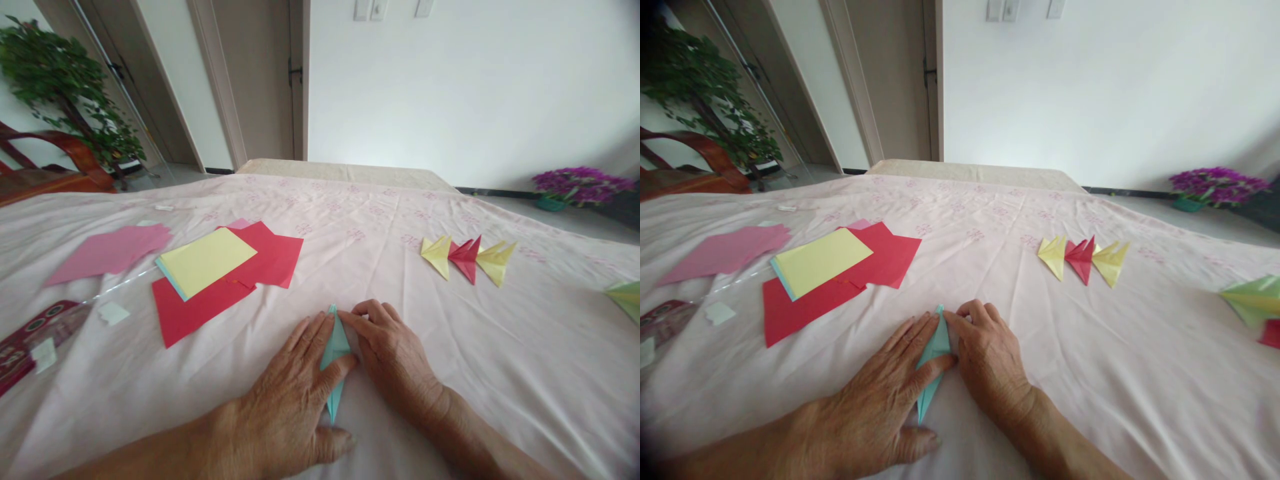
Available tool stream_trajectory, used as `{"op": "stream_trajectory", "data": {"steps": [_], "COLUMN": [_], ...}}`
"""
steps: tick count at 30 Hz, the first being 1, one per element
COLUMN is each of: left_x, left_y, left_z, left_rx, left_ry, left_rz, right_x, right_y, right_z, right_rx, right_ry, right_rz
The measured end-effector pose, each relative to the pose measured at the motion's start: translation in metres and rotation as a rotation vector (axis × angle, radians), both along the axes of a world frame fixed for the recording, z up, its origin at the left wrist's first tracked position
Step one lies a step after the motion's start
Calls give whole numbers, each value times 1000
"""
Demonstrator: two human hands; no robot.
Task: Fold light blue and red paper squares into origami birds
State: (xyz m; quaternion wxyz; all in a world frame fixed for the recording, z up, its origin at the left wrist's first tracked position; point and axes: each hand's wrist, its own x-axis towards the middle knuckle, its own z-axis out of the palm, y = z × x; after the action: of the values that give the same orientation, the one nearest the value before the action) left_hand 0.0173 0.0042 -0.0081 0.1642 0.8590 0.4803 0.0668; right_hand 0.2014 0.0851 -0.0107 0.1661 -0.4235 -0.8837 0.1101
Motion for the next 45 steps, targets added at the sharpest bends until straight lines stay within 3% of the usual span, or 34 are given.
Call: {"op": "stream_trajectory", "data": {"steps": [11, 21, 26, 45], "left_x": [-1, 6, 4, 4], "left_y": [0, -9, -11, -8], "left_z": [-2, -3, -6, 6], "left_rx": [-15, 123, 103, 73], "left_ry": [-24, 53, 52, 66], "left_rz": [20, 55, 56, 25], "right_x": [-4, -3, -3, -4], "right_y": [-2, -2, -1, 1], "right_z": [1, 3, 2, 1], "right_rx": [67, 86, 55, 62], "right_ry": [-93, -98, -82, -51], "right_rz": [-19, -9, -6, 13]}}
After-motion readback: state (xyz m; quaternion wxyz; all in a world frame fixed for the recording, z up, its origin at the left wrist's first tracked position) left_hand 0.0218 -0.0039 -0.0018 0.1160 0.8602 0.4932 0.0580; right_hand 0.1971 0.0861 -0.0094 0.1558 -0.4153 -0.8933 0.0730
